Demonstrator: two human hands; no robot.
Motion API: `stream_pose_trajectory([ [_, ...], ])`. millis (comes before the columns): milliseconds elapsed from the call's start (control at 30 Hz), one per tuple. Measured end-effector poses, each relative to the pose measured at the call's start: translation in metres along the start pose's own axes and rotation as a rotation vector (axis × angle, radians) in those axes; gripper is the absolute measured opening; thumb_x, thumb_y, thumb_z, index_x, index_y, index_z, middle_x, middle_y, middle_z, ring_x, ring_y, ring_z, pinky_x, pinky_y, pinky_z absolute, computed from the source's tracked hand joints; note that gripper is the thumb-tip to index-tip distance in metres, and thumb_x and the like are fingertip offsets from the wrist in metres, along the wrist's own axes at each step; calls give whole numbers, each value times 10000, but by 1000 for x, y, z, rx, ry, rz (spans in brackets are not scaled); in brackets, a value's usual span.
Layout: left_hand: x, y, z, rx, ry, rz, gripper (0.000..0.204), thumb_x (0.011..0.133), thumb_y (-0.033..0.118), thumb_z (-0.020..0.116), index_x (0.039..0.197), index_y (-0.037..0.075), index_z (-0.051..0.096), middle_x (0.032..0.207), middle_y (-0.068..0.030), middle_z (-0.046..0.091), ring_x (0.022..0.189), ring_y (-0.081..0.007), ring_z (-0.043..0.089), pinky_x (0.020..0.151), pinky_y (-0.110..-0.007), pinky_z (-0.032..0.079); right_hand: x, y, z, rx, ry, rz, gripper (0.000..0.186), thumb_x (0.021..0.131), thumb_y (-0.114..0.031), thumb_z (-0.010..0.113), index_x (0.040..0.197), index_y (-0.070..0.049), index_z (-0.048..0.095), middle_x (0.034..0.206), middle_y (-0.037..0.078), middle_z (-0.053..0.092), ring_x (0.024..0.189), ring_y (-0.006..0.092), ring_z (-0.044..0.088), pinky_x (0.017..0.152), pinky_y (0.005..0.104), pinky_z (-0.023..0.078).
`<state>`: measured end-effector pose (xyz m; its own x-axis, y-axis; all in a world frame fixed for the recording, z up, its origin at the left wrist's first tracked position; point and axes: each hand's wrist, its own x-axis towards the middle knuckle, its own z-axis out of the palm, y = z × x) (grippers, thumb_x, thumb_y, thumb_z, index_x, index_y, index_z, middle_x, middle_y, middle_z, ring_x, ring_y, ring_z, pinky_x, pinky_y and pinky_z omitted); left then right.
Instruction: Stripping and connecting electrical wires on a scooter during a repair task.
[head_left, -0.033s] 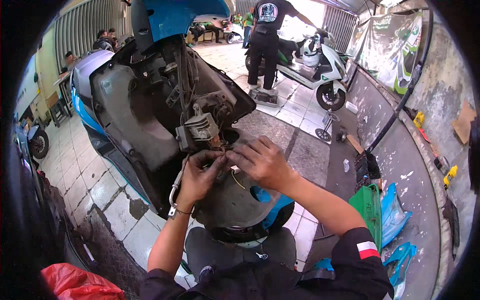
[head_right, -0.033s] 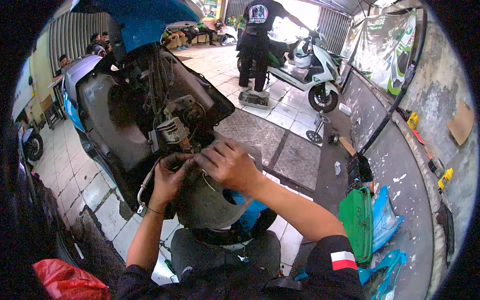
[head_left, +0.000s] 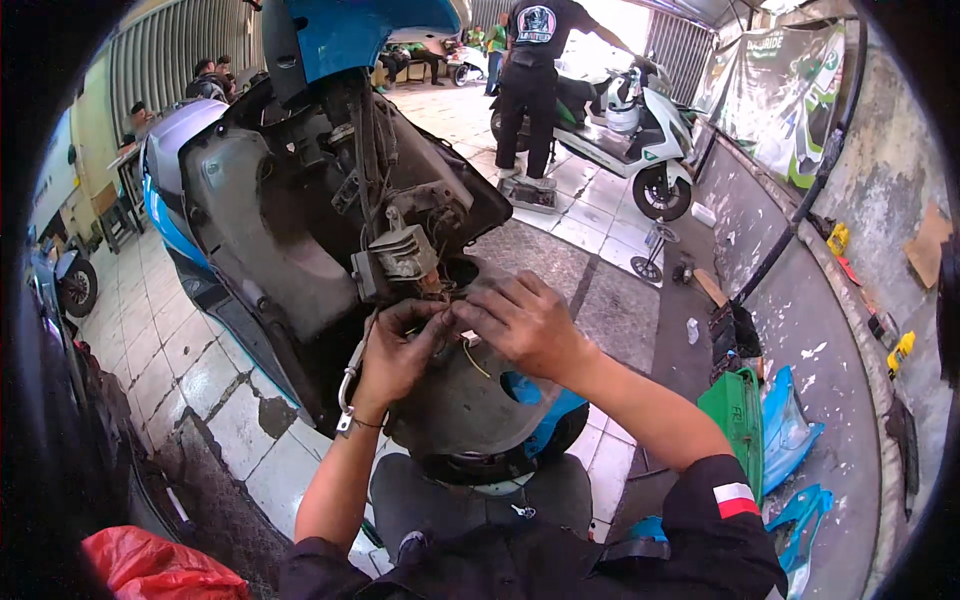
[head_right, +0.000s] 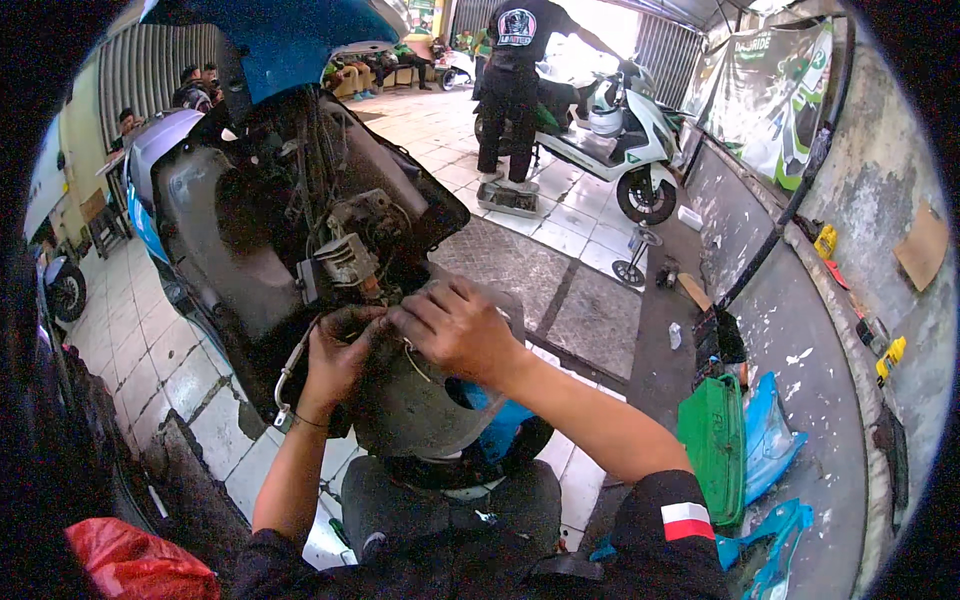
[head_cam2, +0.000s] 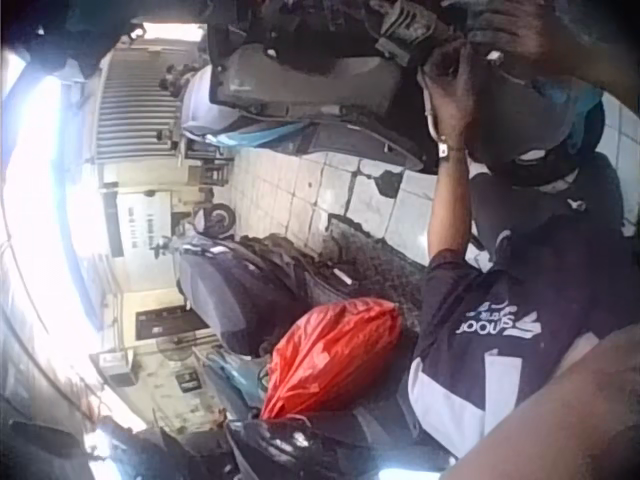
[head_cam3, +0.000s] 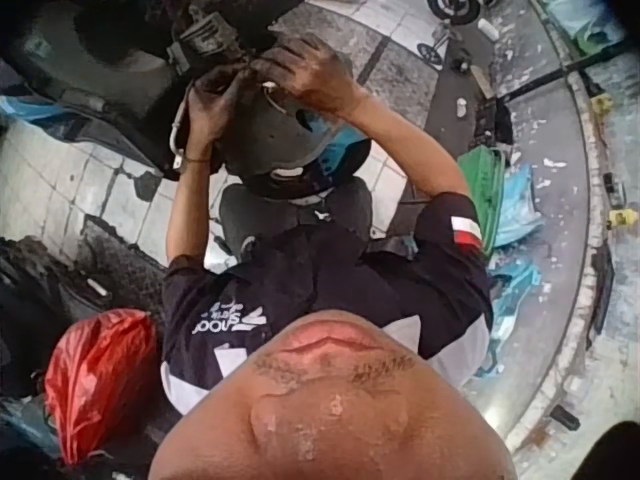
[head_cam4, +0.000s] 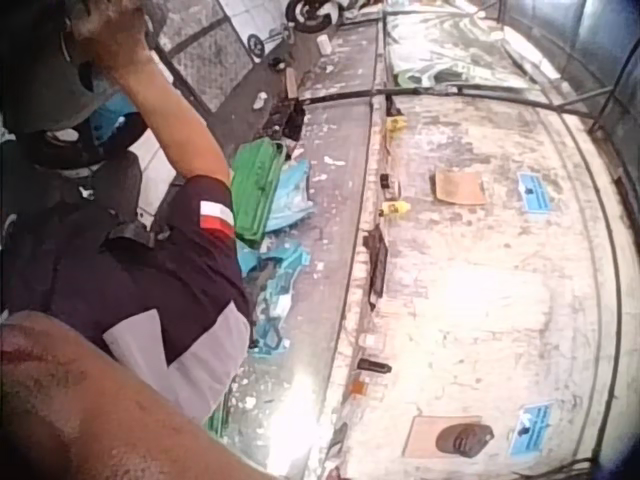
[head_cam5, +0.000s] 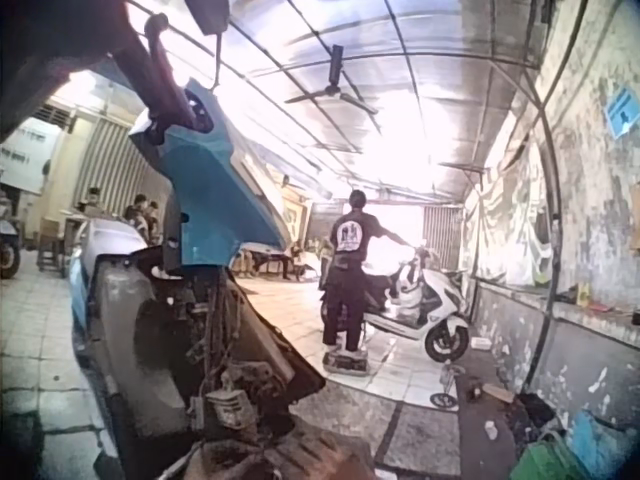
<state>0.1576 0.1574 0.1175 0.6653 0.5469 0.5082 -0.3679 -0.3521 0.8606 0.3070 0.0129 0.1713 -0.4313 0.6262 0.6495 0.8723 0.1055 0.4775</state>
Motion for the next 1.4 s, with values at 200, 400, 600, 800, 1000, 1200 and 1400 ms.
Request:
stream_pose_trajectory([
  [200, 2, 0, 0, -75, -51, -54, 176, 944, 131, 692, 1015, -28, 710, 922, -54, 733, 866, -91, 656, 794, -270, 525, 4, -12, 2, 1, -70, 178, 205, 812, -178, 675, 985, -69, 676, 1023, 65, 665, 936, 239, 641, 728, 387, 496],
  [400, -4, 4, 3, 46, -13, 14, 165, 945, 102, 673, 1031, -35, 703, 968, -76, 727, 889, -120, 662, 810, -277, 519, 23, -25, -11, 513, -253, 837, 229, 842, -196, 639, 977, -15, 675, 871, 178, 666, 839, 346, 654, 783, 450, 522],
  [600, -4, 9, 6, 104, -1, 28, 117, 916, 47, 685, 1001, -33, 698, 1007, -99, 730, 953, -138, 674, 870, -293, 522, 12, 0, 11, 1132, -432, 1124, 221, 858, -183, 633, 985, -9, 684, 847, 210, 647, 793, 371, 657, 735, 447, 524],
  [800, -2, 4, 5, 70, -8, -9, 182, 953, 116, 667, 1053, -33, 698, 984, -86, 730, 902, -125, 667, 819, -277, 522, 7, 1, -10, 262, -71, 134, 356, 819, -212, 667, 1161, -114, 647, 933, 85, 643, 892, 282, 630, 841, 421, 508],
  [1000, -1, 0, 4, 48, -12, 27, 197, 971, 133, 648, 1061, -33, 703, 951, -69, 727, 855, -97, 661, 783, -259, 527, 3, 10, -7, 52, -54, -83, 376, 733, -182, 715, 1106, -139, 695, 983, 28, 663, 920, 204, 633, 817, 401, 491],
  [1200, -2, -6, 4, -92, 1, -62, 189, 968, 128, 652, 1052, -35, 699, 959, -58, 722, 863, -98, 656, 772, -260, 529, 5, 7, -5, 1, -31, -49, 283, 738, -188, 710, 1012, -120, 701, 966, 38, 660, 892, 207, 626, 814, 398, 487],
  [1400, -3, 1, 3, -38, -30, -38, 166, 946, 95, 672, 1039, -40, 694, 992, -72, 721, 917, -118, 661, 833, -280, 531, 11, -12, -6, 114, -103, 221, 171, 806, -189, 674, 939, -83, 669, 893, 87, 656, 886, 287, 635, 848, 466, 489],
])
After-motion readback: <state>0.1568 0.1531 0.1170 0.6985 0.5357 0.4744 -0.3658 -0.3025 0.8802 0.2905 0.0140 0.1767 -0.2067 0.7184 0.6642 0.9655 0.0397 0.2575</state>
